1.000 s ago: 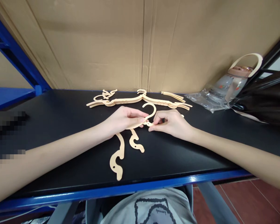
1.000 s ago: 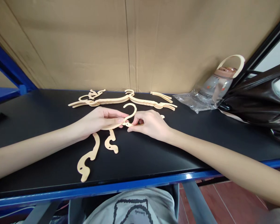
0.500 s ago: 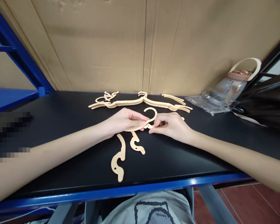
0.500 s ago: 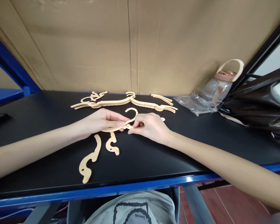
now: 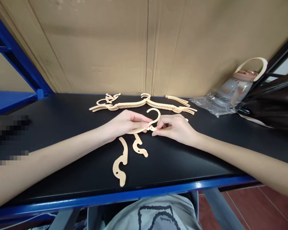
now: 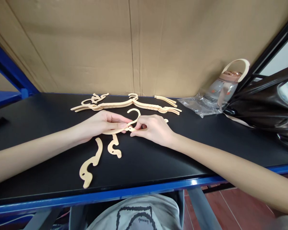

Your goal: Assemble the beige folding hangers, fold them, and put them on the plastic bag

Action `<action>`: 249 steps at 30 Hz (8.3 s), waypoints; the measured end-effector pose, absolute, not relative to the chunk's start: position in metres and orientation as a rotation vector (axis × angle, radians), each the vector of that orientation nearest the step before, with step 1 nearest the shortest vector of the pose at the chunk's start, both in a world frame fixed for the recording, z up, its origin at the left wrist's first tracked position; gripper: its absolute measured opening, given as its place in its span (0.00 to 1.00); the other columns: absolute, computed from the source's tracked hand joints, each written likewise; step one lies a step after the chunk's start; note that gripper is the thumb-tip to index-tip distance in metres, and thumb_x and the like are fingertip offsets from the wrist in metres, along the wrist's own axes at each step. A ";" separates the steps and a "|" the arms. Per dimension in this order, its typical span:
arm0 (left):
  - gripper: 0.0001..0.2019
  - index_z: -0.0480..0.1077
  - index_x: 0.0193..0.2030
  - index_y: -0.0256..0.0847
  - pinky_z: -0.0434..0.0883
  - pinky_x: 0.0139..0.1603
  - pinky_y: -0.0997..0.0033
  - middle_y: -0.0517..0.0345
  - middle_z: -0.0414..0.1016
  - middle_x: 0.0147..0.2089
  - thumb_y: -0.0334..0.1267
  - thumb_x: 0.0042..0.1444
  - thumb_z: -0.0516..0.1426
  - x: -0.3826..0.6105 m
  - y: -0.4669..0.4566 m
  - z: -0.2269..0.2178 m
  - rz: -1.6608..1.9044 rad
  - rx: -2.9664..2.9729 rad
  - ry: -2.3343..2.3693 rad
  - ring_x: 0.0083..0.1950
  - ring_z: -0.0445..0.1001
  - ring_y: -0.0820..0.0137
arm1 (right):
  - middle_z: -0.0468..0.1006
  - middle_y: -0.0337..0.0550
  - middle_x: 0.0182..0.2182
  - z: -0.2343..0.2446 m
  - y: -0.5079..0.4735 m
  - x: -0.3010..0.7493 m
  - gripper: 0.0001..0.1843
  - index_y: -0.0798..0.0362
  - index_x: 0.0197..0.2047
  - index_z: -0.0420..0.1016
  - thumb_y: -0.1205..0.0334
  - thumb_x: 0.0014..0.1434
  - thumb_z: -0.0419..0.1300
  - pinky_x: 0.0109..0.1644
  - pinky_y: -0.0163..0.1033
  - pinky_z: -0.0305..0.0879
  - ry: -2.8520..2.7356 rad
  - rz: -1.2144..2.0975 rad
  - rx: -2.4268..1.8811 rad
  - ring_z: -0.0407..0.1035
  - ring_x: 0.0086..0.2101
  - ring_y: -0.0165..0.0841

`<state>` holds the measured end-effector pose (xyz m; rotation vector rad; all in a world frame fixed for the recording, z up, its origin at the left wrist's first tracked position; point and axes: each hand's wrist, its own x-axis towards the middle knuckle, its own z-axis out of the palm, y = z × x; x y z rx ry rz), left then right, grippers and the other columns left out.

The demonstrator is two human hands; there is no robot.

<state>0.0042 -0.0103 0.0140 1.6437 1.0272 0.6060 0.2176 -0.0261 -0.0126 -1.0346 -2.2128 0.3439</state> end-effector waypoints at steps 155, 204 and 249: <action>0.07 0.74 0.33 0.36 0.68 0.33 0.75 0.61 0.76 0.26 0.38 0.53 0.62 0.012 -0.015 0.016 0.557 1.699 1.021 0.28 0.72 0.76 | 0.76 0.39 0.29 -0.020 -0.027 0.217 0.08 0.53 0.29 0.76 0.60 0.58 0.64 0.34 0.35 0.61 -2.276 0.215 -0.765 0.70 0.31 0.30; 0.12 0.73 0.49 0.43 0.65 0.33 0.76 0.60 0.74 0.35 0.42 0.63 0.55 -0.003 -0.011 -0.001 0.949 2.818 0.900 0.34 0.71 0.73 | 0.76 0.35 0.27 -0.007 -0.022 0.225 0.14 0.50 0.43 0.75 0.50 0.64 0.55 0.33 0.34 0.58 -2.292 0.475 -1.148 0.67 0.26 0.27; 0.13 0.73 0.46 0.43 0.69 0.47 0.68 0.56 0.75 0.51 0.33 0.59 0.51 -0.015 -0.014 0.019 0.455 3.210 0.736 0.53 0.70 0.64 | 0.76 0.37 0.32 -0.014 -0.009 0.233 0.06 0.51 0.36 0.73 0.60 0.55 0.63 0.31 0.35 0.60 -2.082 0.442 -1.243 0.66 0.29 0.28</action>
